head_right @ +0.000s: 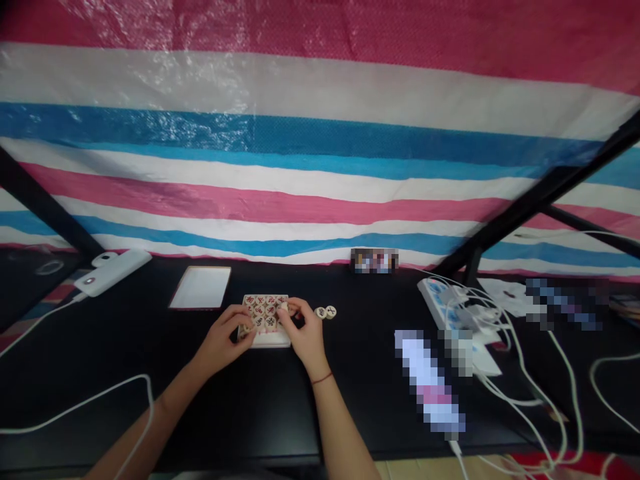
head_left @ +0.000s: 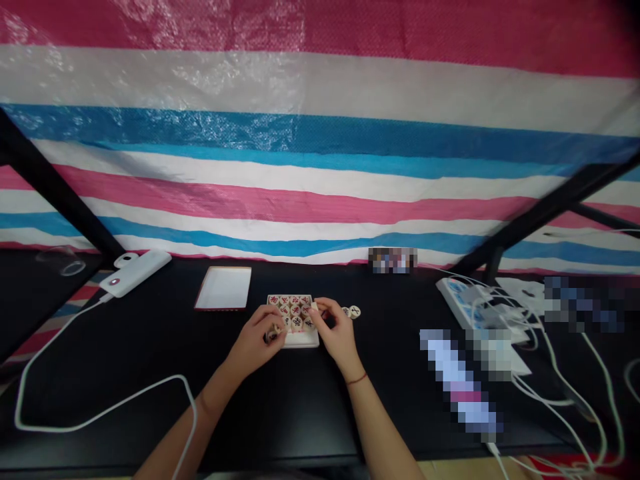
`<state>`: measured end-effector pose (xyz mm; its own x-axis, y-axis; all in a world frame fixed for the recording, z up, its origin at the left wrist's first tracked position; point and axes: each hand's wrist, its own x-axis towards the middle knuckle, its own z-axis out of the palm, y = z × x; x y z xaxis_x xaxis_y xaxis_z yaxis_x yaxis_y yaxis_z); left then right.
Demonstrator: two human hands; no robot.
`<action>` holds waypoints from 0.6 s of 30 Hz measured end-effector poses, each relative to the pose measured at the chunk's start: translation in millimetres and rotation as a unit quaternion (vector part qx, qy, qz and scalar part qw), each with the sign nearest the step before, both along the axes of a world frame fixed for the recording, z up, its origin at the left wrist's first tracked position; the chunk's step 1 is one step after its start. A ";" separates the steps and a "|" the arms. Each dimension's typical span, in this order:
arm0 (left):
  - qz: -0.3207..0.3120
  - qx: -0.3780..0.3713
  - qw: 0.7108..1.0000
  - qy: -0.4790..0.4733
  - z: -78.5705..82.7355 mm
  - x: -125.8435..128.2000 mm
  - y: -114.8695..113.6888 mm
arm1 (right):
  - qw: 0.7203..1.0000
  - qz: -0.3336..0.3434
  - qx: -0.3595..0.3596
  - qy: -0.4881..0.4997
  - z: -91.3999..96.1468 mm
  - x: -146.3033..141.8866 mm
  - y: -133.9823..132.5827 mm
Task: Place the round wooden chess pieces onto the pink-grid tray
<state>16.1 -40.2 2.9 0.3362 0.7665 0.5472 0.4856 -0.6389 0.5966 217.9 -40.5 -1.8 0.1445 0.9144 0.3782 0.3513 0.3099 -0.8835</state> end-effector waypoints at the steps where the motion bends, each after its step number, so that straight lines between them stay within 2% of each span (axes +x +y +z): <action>1: -0.009 0.004 1.000 0.021 -0.7 0.1 -1.1 | 1.000 0.002 0.000 -0.003 0.1 0.3 -0.2; 7: -0.033 0.027 0.988 0.146 -3.6 1.4 -5.3 | 1.000 0.012 0.005 -0.018 0.8 -0.5 -1.6; 14: -0.021 0.033 0.985 0.168 -5.2 3.1 -6.7 | 0.998 0.024 0.011 -0.054 3.5 0.3 -4.9; 18: -0.015 0.021 0.986 0.167 -4.7 3.3 -7.6 | 0.989 0.092 0.037 -0.112 12.4 -0.9 -9.6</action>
